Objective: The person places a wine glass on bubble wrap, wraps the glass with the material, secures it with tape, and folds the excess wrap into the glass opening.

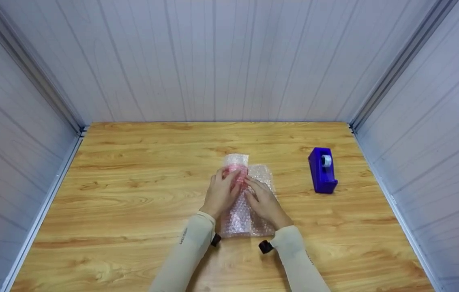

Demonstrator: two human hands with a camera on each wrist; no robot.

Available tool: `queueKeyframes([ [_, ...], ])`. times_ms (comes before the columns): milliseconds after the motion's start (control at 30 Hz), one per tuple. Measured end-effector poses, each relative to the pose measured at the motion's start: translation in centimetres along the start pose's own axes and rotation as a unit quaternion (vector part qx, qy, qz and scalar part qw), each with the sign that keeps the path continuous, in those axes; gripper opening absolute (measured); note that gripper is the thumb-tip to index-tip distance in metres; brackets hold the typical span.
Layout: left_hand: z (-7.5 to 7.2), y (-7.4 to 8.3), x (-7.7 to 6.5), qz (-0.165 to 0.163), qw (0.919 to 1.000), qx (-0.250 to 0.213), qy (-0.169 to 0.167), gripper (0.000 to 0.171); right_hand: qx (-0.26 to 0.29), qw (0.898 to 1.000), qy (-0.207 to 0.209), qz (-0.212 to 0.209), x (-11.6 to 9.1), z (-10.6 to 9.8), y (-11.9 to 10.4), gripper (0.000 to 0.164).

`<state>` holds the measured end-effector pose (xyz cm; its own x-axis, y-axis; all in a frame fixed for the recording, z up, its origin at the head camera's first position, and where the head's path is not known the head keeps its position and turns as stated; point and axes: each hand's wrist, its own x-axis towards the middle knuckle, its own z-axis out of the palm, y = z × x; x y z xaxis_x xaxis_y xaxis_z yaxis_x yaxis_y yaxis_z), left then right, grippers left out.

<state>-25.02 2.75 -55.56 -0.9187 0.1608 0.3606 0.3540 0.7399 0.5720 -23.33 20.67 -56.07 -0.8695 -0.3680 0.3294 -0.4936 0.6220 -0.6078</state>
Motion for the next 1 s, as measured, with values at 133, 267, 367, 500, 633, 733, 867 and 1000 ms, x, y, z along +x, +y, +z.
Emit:
queueKeyframes([
  [133, -0.1, -0.2, -0.1, 0.01, 0.9997, -0.013, 0.019, 0.043, 0.007, 1.0, -0.009, 0.01, 0.0, -0.1, 0.2, 0.04],
  [267, -0.1, -0.4, 0.1, 0.025, 0.9987, -0.027, 0.035, 0.037, 0.021, 0.999, -0.014, 0.024, 0.0, -0.2, 0.3, 0.043],
  [367, -0.1, -0.7, 0.2, 0.034, 0.9976, -0.046, 0.038, 0.035, 0.026, 0.999, -0.012, 0.026, 0.0, -0.3, 0.4, 0.045],
  [500, 0.0, -1.0, 0.1, 0.035, 0.9961, -0.069, 0.043, 0.035, 0.014, 1.0, -0.008, 0.009, 0.0, -0.4, 0.6, 0.044],
  [633, 0.2, -1.0, 0.0, 0.033, 0.995, -0.081, 0.049, 0.034, 0.0, 1.0, 0.002, -0.01, 0.0, -0.4, 0.7, 0.042],
  [733, 0.2, -0.9, -0.1, 0.029, 0.995, -0.085, 0.043, 0.034, 0.002, 1.0, 0.005, -0.006, 0.0, -0.5, 0.7, 0.041],
  [867, 0.2, -0.7, -0.1, 0.031, 0.9948, -0.09, 0.036, 0.034, 0.015, 1.0, -0.005, 0.021, -0.1, -0.6, 0.7, 0.04],
  [1000, 0.3, -0.8, 0.1, 0.036, 0.9947, -0.089, 0.037, 0.034, 0.043, 0.998, -0.018, 0.048, -0.3, -0.4, 0.8, 0.042],
])
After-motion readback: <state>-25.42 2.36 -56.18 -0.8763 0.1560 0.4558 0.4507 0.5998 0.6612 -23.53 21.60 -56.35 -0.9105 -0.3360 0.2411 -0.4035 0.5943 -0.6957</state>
